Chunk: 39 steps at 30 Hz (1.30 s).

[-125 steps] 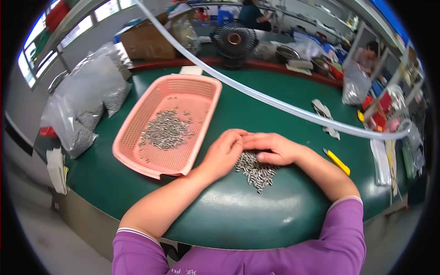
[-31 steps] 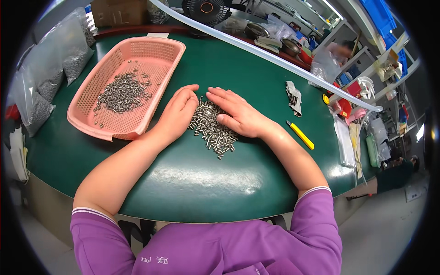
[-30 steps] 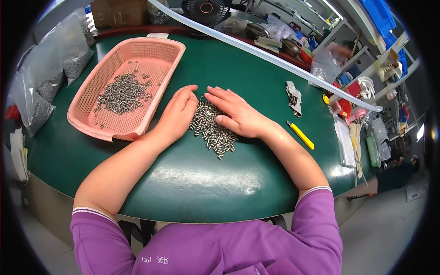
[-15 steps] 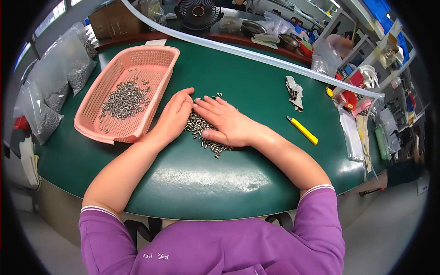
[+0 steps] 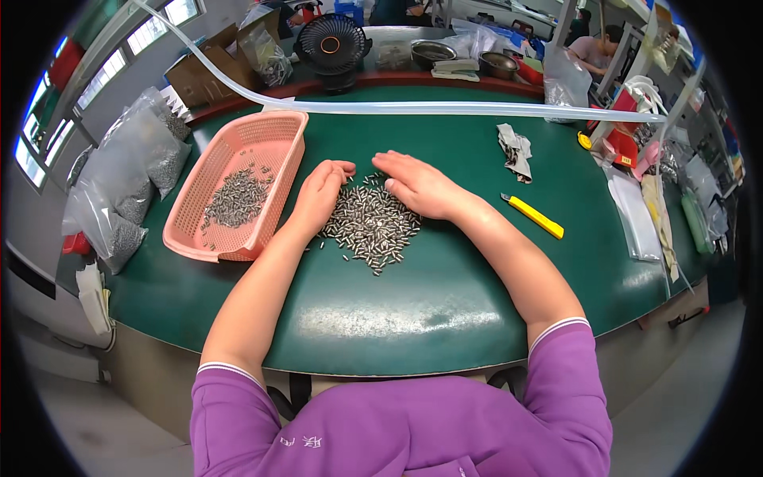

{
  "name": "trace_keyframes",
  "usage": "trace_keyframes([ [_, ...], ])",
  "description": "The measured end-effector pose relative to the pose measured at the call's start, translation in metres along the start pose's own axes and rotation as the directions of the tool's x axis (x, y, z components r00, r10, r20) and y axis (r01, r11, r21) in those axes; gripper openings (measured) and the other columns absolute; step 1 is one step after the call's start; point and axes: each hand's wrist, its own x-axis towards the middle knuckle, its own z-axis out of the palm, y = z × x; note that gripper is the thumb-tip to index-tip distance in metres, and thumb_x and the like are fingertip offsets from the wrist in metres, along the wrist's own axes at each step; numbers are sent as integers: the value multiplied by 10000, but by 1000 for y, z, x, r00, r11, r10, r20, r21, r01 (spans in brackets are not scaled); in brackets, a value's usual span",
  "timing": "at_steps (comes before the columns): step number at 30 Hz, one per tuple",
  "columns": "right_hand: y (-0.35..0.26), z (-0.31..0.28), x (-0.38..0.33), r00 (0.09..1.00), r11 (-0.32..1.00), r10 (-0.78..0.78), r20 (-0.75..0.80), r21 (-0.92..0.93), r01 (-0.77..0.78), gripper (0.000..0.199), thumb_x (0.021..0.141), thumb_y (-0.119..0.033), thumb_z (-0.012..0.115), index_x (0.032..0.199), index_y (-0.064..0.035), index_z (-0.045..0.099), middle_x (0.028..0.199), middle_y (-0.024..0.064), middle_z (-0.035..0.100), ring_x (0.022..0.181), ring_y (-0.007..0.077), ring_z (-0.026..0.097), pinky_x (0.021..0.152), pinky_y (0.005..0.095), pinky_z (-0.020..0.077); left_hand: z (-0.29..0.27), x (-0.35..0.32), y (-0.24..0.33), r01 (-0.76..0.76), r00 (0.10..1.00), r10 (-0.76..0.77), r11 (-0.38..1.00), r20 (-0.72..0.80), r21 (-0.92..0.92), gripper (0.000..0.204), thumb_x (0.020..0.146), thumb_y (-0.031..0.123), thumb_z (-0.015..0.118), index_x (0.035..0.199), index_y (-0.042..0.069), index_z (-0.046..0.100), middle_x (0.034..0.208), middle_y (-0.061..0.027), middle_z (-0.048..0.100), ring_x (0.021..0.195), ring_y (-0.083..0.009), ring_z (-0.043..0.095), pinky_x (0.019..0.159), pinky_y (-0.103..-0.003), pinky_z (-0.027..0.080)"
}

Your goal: The person is manually sorting small cylindrical metal pins on a green workbench.

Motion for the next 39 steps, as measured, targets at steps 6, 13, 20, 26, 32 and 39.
trace_keyframes([
  [6, -6, 6, 3, 987, 997, -76, 140, 2, 76, 425, 944, -247, 448, 1304, -21, 462, 1366, 169, 441, 1308, 305, 367, 1097, 395, 276, 0, -3, 3, 7, 1000, -7, 999, 19, -34, 181, 941, 123, 394, 884, -5, 509, 1126, -157, 564, 1033, -220, 574, 928, -335, 412],
  [13, -15, 6, -4, 992, 993, -100, 70, 75, 95, 396, 910, -271, 501, 1199, -4, 549, 1246, 171, 531, 1189, 314, 476, 1019, 403, 368, -2, -2, -1, -19, 991, 40, 987, 131, -158, 148, 947, 104, 373, 890, 13, 475, 1241, -195, 504, 1202, -291, 477, 1032, -381, 341],
  [20, -16, 8, -4, 993, 995, -52, 108, 93, 42, 365, 930, -227, 490, 1231, -24, 536, 1302, 165, 504, 1230, 303, 459, 1033, 391, 366, -5, -3, -2, -2, 993, 26, 981, 118, -194, 157, 949, 119, 362, 899, 22, 475, 1297, -196, 450, 1218, -302, 461, 1033, -375, 331],
  [26, -7, 13, -1, 998, 971, 11, -63, 238, 5, 339, 909, -134, 478, 1230, -43, 538, 1213, 158, 557, 1129, 303, 531, 977, 375, 423, -6, -2, -3, -29, 998, 37, 991, 59, -133, 198, 971, 134, 347, 905, 23, 498, 1271, -175, 469, 1175, -260, 492, 975, -324, 356],
  [32, -5, 10, 3, 988, 967, 107, -114, 241, -77, 394, 855, -13, 434, 1234, -45, 536, 1238, 164, 545, 1162, 301, 511, 999, 369, 408, -5, -2, -3, -31, 998, 36, 996, 47, -89, 195, 975, 140, 350, 889, 27, 484, 1274, -181, 465, 1178, -270, 491, 1003, -344, 343],
  [39, 9, 10, 16, 996, 996, 82, -22, 19, -82, 496, 768, 87, 407, 1228, -41, 541, 1263, 152, 538, 1195, 299, 489, 1026, 371, 381, -2, 0, -4, -59, 987, 45, 995, -157, -84, 148, 941, 107, 393, 895, 4, 488, 1226, -190, 497, 1126, -279, 523, 979, -356, 378],
])
